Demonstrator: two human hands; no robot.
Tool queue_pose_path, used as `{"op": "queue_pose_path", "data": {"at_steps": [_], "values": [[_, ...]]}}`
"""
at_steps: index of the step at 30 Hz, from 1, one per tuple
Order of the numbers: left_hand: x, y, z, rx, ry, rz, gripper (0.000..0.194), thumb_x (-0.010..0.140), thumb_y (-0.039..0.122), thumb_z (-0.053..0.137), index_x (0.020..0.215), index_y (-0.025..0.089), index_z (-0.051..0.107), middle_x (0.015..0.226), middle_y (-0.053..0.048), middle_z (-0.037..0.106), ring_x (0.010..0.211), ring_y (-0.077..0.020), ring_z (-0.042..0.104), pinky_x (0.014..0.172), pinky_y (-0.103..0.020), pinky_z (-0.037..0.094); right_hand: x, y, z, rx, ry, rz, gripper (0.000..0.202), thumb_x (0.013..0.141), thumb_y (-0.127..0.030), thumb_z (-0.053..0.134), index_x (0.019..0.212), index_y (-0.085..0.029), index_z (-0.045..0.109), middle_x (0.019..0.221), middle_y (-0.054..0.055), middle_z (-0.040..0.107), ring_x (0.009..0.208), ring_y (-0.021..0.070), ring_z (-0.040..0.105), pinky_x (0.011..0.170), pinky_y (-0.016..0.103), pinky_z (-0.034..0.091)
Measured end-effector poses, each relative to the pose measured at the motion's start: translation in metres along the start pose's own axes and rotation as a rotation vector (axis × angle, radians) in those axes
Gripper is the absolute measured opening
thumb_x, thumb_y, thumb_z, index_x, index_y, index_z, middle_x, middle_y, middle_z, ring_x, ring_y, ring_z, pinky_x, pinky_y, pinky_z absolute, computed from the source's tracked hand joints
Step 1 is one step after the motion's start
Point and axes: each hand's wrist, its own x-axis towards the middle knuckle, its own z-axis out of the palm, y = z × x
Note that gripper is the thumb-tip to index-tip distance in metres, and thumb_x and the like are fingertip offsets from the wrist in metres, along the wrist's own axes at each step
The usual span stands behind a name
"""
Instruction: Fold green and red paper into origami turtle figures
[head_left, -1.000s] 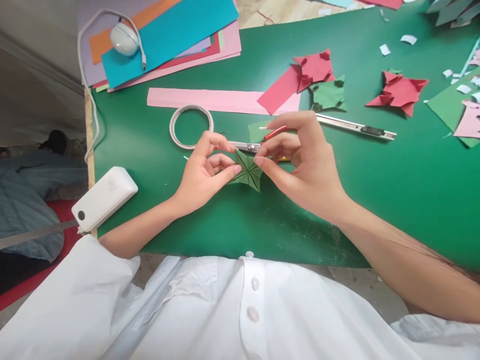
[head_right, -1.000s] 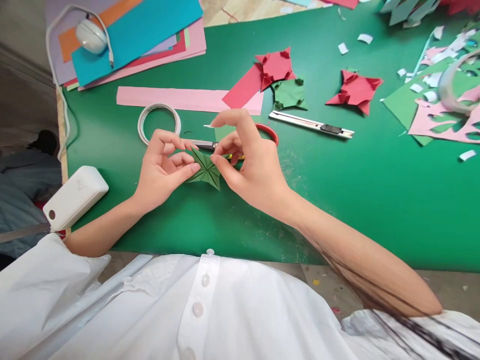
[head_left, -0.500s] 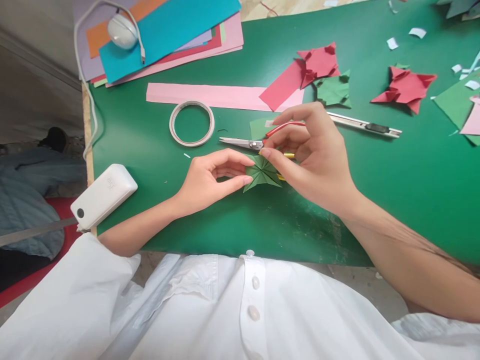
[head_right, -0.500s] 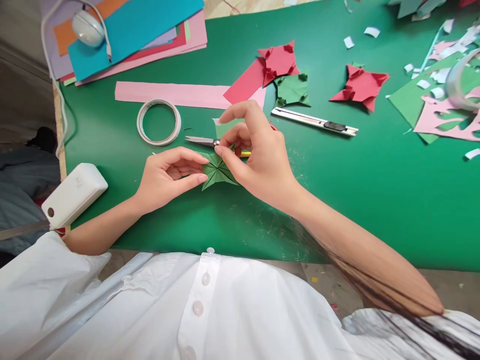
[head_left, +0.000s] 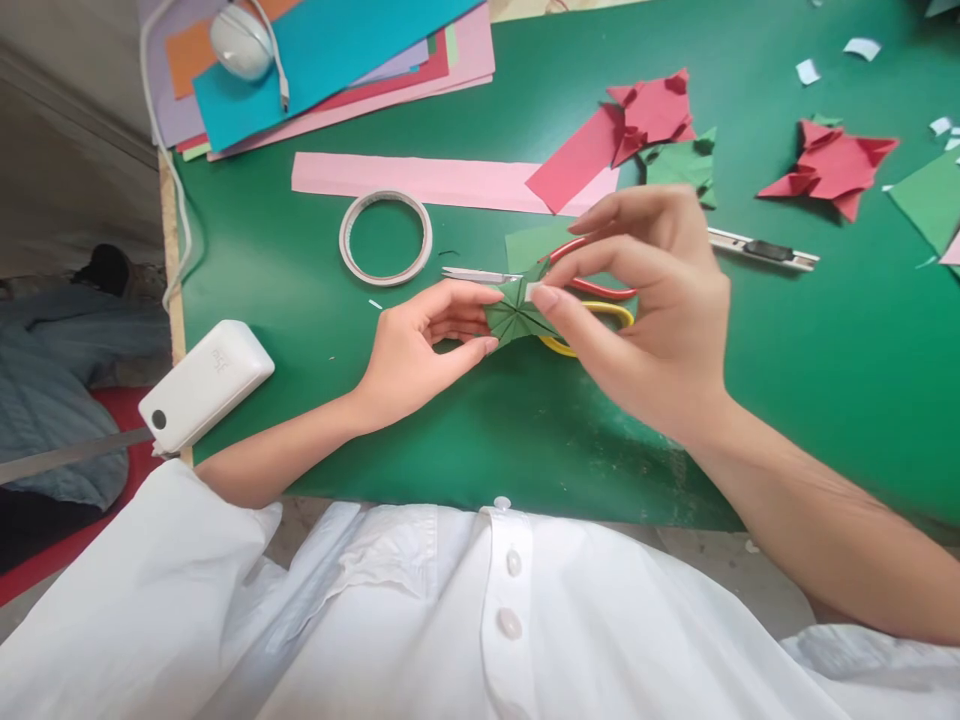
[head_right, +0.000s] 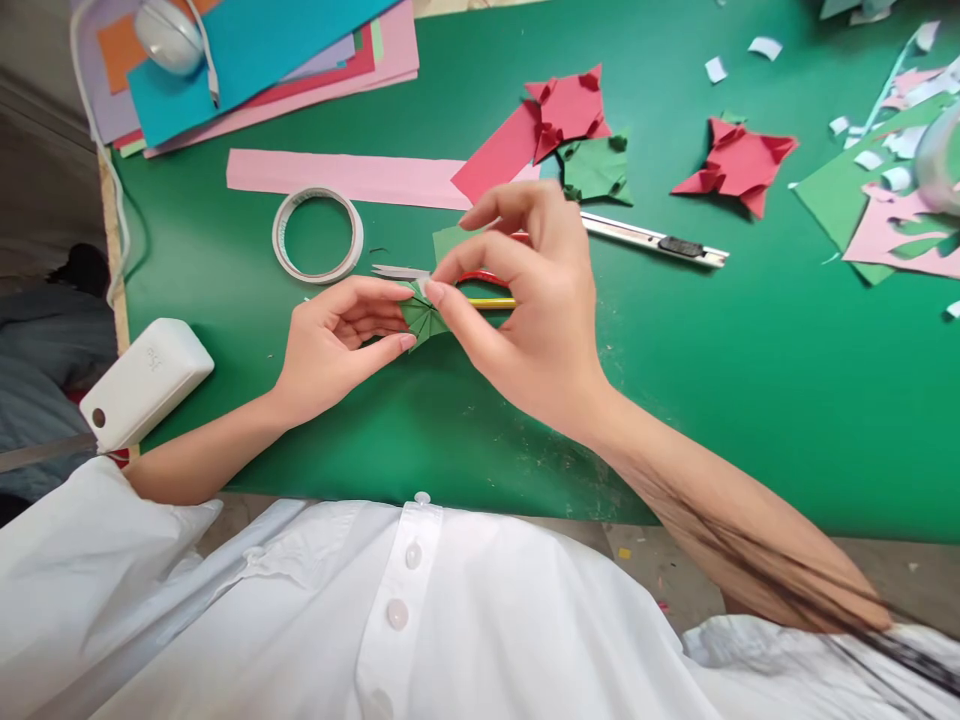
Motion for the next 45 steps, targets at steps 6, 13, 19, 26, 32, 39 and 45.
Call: {"op": "queue_pose_path", "data": {"at_steps": [6, 13, 19, 26, 32, 39, 45], "values": [[-0.005, 0.002, 0.003, 0.055, 0.028, 0.089, 0.029, 0.08, 0.015, 0.078, 0.108, 0.022, 0.072, 0.101, 0.002, 0.079, 0.091, -0.0123, 0.077, 0.086, -0.023, 0.066, -0.013, -0.004, 0.01, -0.031, -0.069, 0.029, 0.015, 0.092, -0.032, 0.067, 0.08, -0.023, 0.069, 0.121, 0.01, 0.061, 0.118, 0.0335, 0.059, 0.102, 0.064, 0.048], [-0.007, 0.001, 0.003, 0.107, 0.008, 0.133, 0.029, 0.083, 0.017, 0.077, 0.11, 0.022, 0.072, 0.105, 0.001, 0.079, 0.094, -0.0145, 0.078, 0.087, -0.025, 0.066, -0.015, -0.002, 0.016, -0.037, -0.052, 0.03, 0.016, 0.091, -0.034, 0.067, 0.08, -0.024, 0.07, 0.125, 0.011, 0.061, 0.115, 0.0347, 0.057, 0.099, 0.065, 0.046], [-0.007, 0.002, 0.004, 0.142, 0.009, 0.166, 0.026, 0.083, 0.016, 0.076, 0.108, 0.023, 0.071, 0.101, 0.002, 0.079, 0.093, -0.015, 0.079, 0.085, -0.024, 0.067, -0.015, -0.004, 0.016, -0.05, -0.085, 0.056, 0.019, 0.092, -0.036, 0.064, 0.079, -0.025, 0.071, 0.127, 0.01, 0.059, 0.119, 0.0336, 0.056, 0.101, 0.061, 0.049], [-0.008, 0.002, 0.003, 0.183, 0.011, 0.18, 0.026, 0.083, 0.013, 0.074, 0.107, 0.022, 0.07, 0.102, 0.003, 0.079, 0.093, -0.0132, 0.078, 0.087, -0.022, 0.066, -0.012, -0.008, 0.014, -0.067, -0.122, 0.095, 0.021, 0.093, -0.036, 0.062, 0.077, -0.023, 0.069, 0.126, 0.01, 0.059, 0.118, 0.0332, 0.058, 0.106, 0.062, 0.044], [-0.008, 0.002, 0.003, 0.193, 0.013, 0.194, 0.027, 0.082, 0.01, 0.074, 0.106, 0.022, 0.07, 0.1, 0.002, 0.079, 0.092, -0.0131, 0.078, 0.087, -0.022, 0.066, -0.011, -0.01, 0.014, -0.078, -0.124, 0.093, 0.022, 0.093, -0.034, 0.061, 0.076, -0.023, 0.069, 0.124, 0.011, 0.059, 0.119, 0.0342, 0.058, 0.104, 0.061, 0.045], [-0.007, 0.002, 0.002, 0.196, 0.018, 0.202, 0.026, 0.082, 0.01, 0.075, 0.105, 0.021, 0.069, 0.098, 0.003, 0.079, 0.092, -0.0134, 0.079, 0.087, -0.021, 0.066, -0.009, -0.013, 0.013, -0.185, -0.152, 0.084, 0.025, 0.095, -0.035, 0.059, 0.076, -0.022, 0.07, 0.124, 0.014, 0.059, 0.119, 0.0336, 0.056, 0.103, 0.058, 0.045], [-0.006, 0.003, 0.001, 0.285, 0.06, 0.24, 0.013, 0.087, 0.013, 0.072, 0.097, 0.021, 0.069, 0.091, 0.005, 0.078, 0.085, -0.0109, 0.079, 0.077, -0.016, 0.062, -0.011, -0.015, 0.014, -0.218, -0.105, 0.073, 0.025, 0.095, -0.034, 0.059, 0.076, -0.023, 0.071, 0.122, 0.012, 0.061, 0.119, 0.0328, 0.054, 0.101, 0.055, 0.045]]}}
